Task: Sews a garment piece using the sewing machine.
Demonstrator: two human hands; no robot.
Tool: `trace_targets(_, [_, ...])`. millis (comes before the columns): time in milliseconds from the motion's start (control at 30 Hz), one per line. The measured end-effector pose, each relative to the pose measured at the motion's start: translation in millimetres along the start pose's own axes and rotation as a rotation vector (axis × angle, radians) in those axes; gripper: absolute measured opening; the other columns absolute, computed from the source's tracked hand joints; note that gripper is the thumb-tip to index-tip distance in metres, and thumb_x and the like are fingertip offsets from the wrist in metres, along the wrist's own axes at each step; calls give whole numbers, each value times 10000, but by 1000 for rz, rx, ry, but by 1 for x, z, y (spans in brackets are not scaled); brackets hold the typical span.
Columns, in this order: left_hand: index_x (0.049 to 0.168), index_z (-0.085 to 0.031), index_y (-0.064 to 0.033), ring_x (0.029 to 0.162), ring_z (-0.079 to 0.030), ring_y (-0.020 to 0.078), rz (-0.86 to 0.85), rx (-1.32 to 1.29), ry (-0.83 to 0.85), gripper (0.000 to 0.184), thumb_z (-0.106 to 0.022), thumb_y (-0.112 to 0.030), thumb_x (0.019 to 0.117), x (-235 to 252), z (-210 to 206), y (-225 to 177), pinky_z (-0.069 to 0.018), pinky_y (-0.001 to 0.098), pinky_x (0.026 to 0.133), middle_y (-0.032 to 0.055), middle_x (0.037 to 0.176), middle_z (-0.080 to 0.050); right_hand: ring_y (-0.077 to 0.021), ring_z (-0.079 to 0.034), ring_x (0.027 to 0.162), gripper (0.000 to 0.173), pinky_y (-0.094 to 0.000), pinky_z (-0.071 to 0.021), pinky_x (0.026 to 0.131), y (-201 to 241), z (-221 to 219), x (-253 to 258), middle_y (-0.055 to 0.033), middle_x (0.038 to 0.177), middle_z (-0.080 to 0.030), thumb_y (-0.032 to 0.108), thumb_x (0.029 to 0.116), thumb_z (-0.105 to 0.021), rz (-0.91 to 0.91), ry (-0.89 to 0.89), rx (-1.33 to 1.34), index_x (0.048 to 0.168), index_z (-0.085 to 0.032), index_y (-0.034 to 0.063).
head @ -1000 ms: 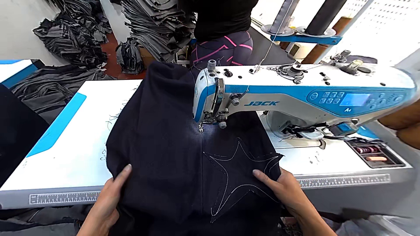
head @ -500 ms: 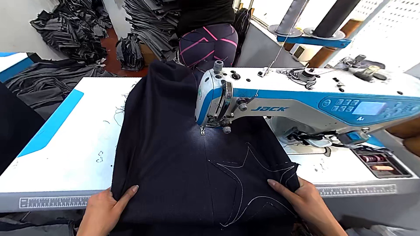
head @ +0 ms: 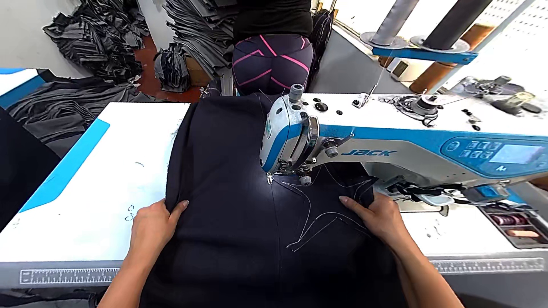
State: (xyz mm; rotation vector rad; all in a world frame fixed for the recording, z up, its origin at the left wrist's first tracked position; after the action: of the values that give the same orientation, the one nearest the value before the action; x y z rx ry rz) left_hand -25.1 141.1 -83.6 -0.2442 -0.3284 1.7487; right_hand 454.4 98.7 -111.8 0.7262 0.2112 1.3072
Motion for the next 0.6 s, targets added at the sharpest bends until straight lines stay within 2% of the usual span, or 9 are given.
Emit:
trace_targets(167, [925, -685, 80, 944, -675, 507, 45, 16, 56, 516, -663, -432, 987, 33, -2, -15, -481, 698, 840, 308, 886, -683, -410, -664, 789, 337, -659, -469, 704, 6, -12, 39, -220, 785, -660, 279, 912, -785, -10, 19, -41, 927, -682, -42])
trace_targets(200, [938, -687, 79, 962, -672, 512, 61, 20, 68, 524, -654, -441, 991, 40, -2, -18, -478, 702, 849, 312, 907, -686, -449, -670, 844, 382, -683, -470, 742, 8, -14, 47, -256, 836, -673, 305, 921, -779, -25, 27, -73, 968, -684, -62])
trace_targets(267, [959, -685, 79, 990, -666, 520, 97, 29, 88, 541, -635, -459, 999, 52, -3, -23, -477, 708, 854, 321, 940, -684, -520, -638, 1050, 523, -717, -443, 901, 11, -19, 64, -335, 1031, -671, 387, 939, -750, -126, 90, -150, 1102, -664, -102])
trace_targets(300, [970, -683, 78, 1001, -664, 524, 116, 34, 95, 552, -627, -470, 1001, 57, -4, -26, -479, 707, 856, 322, 956, -685, -542, -618, 1087, 575, -719, -437, 919, 14, -21, 72, -358, 1068, -654, 417, 943, -738, -175, 121, -190, 1126, -642, -119])
trace_targets(400, [1005, -667, 94, 1005, -655, 538, 127, 15, 89, 578, -636, -483, 994, 60, -4, -24, -478, 710, 853, 329, 967, -679, -564, -613, 1068, 613, -724, -440, 891, 17, -21, 83, -380, 1049, -641, 432, 934, -743, -216, 144, -211, 1127, -621, -137])
trace_targets(467, [1153, -628, 101, 1011, -642, 552, 80, -87, 65, 585, -686, -451, 971, 44, -1, -11, -458, 728, 877, 340, 989, -670, -525, -588, 1150, 624, -711, -418, 963, 12, -10, 71, -368, 1158, -625, 362, 913, -785, -241, 147, -27, 1256, -582, -119])
trace_targets(500, [1222, -605, 86, 998, -646, 546, 48, -154, 44, 596, -725, -429, 948, 30, 2, -1, -457, 737, 875, 335, 990, -671, -450, -594, 1164, 629, -666, -445, 982, 8, -1, 57, -320, 1206, -623, 328, 906, -794, -262, 163, 114, 1323, -556, -78])
trace_targets(567, [1290, -575, 61, 951, -665, 510, -8, -263, 1, 648, -797, -399, 892, -10, 4, 25, -477, 734, 840, 308, 987, -681, -245, -683, 962, 559, -490, -580, 839, 0, 15, 14, -159, 1084, -683, 312, 892, -785, -317, 231, 361, 1312, -566, 14])
trace_targets(600, [1308, -567, 54, 925, -680, 482, -25, -295, -13, 691, -803, -419, 863, -33, 3, 39, -496, 720, 814, 287, 983, -693, -196, -718, 886, 599, -440, -619, 780, -7, 20, -12, -104, 1027, -717, 368, 830, -793, -340, 262, 412, 1295, -592, 48])
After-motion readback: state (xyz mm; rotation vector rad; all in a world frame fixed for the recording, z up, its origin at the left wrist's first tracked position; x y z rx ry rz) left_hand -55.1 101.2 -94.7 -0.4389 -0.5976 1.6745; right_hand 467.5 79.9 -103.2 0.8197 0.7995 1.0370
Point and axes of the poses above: each hand's wrist, its own x-axis towards the middle knuckle, its own z-axis out of the back of the hand, y = z × x, the point moved 3 cm from there along x, towards the middle knuckle
